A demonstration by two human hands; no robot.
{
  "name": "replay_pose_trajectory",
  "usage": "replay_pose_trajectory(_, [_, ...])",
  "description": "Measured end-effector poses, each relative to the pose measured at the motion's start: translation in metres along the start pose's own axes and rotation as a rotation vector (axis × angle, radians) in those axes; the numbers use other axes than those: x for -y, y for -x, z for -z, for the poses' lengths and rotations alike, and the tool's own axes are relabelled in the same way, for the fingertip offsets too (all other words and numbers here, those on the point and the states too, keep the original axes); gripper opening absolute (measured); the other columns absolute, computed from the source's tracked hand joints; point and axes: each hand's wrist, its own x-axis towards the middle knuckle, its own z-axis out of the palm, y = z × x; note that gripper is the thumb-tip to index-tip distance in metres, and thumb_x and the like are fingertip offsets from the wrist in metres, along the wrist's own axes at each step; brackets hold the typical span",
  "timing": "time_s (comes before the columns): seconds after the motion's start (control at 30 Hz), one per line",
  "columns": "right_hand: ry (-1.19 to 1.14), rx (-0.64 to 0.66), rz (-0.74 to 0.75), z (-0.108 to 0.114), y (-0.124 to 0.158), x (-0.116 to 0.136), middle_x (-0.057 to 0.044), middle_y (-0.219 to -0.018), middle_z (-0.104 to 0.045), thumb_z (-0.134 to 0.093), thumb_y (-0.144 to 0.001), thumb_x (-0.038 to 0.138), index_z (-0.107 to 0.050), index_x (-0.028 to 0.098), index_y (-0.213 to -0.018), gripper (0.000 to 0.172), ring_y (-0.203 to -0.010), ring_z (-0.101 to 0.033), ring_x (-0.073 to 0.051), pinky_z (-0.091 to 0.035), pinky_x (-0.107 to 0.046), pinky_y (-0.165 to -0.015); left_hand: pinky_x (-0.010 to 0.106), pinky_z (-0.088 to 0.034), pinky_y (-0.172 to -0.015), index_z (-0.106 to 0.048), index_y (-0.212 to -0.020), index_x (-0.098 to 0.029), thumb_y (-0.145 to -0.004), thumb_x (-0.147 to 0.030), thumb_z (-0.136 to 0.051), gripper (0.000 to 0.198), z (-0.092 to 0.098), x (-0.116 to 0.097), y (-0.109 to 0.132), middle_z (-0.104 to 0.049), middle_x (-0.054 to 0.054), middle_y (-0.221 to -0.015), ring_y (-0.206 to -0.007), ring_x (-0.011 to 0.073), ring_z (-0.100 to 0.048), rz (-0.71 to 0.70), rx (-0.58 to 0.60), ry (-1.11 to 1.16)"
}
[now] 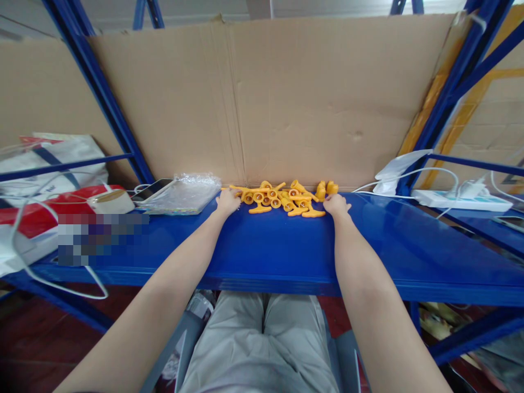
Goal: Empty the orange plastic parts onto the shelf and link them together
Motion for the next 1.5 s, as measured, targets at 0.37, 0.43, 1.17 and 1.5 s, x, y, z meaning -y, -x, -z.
replay_pose_trajectory(0.37, [-0.012,-0.030,0.004,-0.006,-0.006,-0.003,-0.012,-0.109,-0.073,-0.063,-0.082,0.030,-0.076,0.025,-0.100,0.023,-0.115,-0.064,-0.032,-0.047,-0.053,-0.100,0.045,-0.041,-0.114,-0.070,-0.127,-0.023,-0.086,-0.018,-0.048,0.046,-0.015,0.009,-0.009,-0.059,0.012,-0.141,-0.135,0.0304,-0.051,-0.033,0.058,-0.037])
replay_pose_trajectory(0.43, [-0.004,-0.021,-0.012,-0.006,-0.008,-0.004,-0.012,-0.109,-0.073,-0.063,-0.082,0.030,-0.076,0.025,-0.100,0.023,-0.115,-0.064,-0.031,-0.047,-0.052,-0.100,0.041,-0.038,-0.116,-0.067,-0.131,-0.022,-0.085,-0.019,-0.048,0.050,-0.021,0.014,-0.014,-0.058,0.011,-0.143,-0.138,0.0290,-0.049,-0.056,0.077,-0.046])
replay_pose_trajectory(1.17, [0.012,0.014,-0.040,0.003,0.004,0.004,-0.013,-0.114,-0.072,-0.060,-0.083,0.025,-0.076,0.024,-0.101,0.024,-0.118,-0.063,-0.032,-0.046,-0.053,-0.102,0.057,-0.031,-0.118,-0.070,-0.121,-0.025,-0.087,-0.030,-0.053,0.038,-0.009,0.003,-0.004,-0.053,0.010,-0.150,-0.145,0.0339,-0.038,-0.024,0.069,-0.114])
replay_pose_trajectory(1.5, [0.009,0.060,-0.042,0.014,0.017,0.012,-0.013,-0.126,-0.069,-0.056,-0.087,0.020,-0.076,0.024,-0.106,0.028,-0.125,-0.060,-0.032,-0.043,-0.055,-0.107,0.054,-0.038,-0.112,-0.076,-0.100,-0.026,-0.094,-0.029,-0.052,0.025,-0.010,0.006,-0.005,-0.066,0.010,-0.131,-0.133,0.0324,-0.051,-0.114,0.025,-0.093])
